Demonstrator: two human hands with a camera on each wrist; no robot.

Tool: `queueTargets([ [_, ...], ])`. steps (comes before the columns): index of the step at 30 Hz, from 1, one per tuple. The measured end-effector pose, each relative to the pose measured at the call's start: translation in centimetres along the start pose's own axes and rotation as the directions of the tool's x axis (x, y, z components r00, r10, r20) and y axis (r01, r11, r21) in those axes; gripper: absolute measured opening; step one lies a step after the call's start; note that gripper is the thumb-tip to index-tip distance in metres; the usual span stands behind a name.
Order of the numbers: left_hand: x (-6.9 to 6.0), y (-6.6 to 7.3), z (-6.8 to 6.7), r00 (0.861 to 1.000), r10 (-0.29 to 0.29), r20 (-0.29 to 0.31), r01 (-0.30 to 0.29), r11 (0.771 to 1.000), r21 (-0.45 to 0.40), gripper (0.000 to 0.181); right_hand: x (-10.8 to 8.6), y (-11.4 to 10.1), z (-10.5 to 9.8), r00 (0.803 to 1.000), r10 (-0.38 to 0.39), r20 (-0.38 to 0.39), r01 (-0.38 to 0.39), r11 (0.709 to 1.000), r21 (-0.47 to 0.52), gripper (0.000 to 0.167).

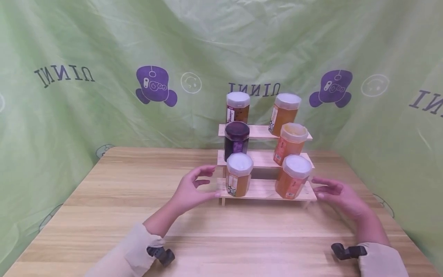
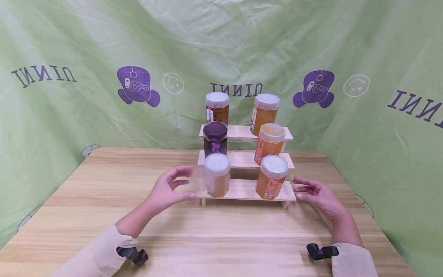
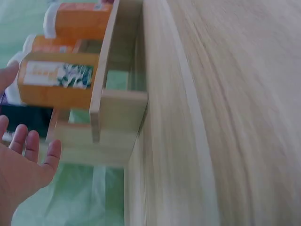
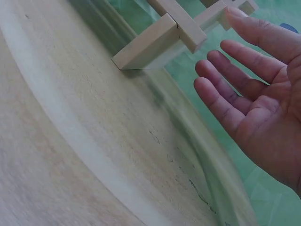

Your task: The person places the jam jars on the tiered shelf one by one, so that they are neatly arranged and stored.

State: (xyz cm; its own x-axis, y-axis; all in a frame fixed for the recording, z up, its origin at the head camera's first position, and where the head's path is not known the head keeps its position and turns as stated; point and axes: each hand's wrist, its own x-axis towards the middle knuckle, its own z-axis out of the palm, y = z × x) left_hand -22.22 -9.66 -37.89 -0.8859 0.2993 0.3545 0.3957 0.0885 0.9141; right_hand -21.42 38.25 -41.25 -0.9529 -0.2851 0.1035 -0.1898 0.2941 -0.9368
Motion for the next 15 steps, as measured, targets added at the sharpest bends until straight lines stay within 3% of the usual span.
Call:
queueTargets([
  [5,-1.4,-0.1,-2.2,0.999,0.041,-0.027,-0.041,0.999,0.015,0.071,-0.1,-0.8,0.1,0.996,0.008,-0.090,-0.015,0.997,-0.079,0.050],
  [11,-3.1,0.0,-5.1,0.996,0.032,-0.088,-0.027,0.998,0.053,0.071,-0.4,-2.0,-0.2,0.982,-0.043,-0.182,0.008,0.982,-0.189,0.048],
  [15,-4.1,-0.1,-6.8,0.991,0.040,-0.126,-0.031,0.997,0.076,0.070,-1.1,-2.8,-0.3,0.976,-0.049,-0.212,0.006,0.980,-0.197,0.048],
])
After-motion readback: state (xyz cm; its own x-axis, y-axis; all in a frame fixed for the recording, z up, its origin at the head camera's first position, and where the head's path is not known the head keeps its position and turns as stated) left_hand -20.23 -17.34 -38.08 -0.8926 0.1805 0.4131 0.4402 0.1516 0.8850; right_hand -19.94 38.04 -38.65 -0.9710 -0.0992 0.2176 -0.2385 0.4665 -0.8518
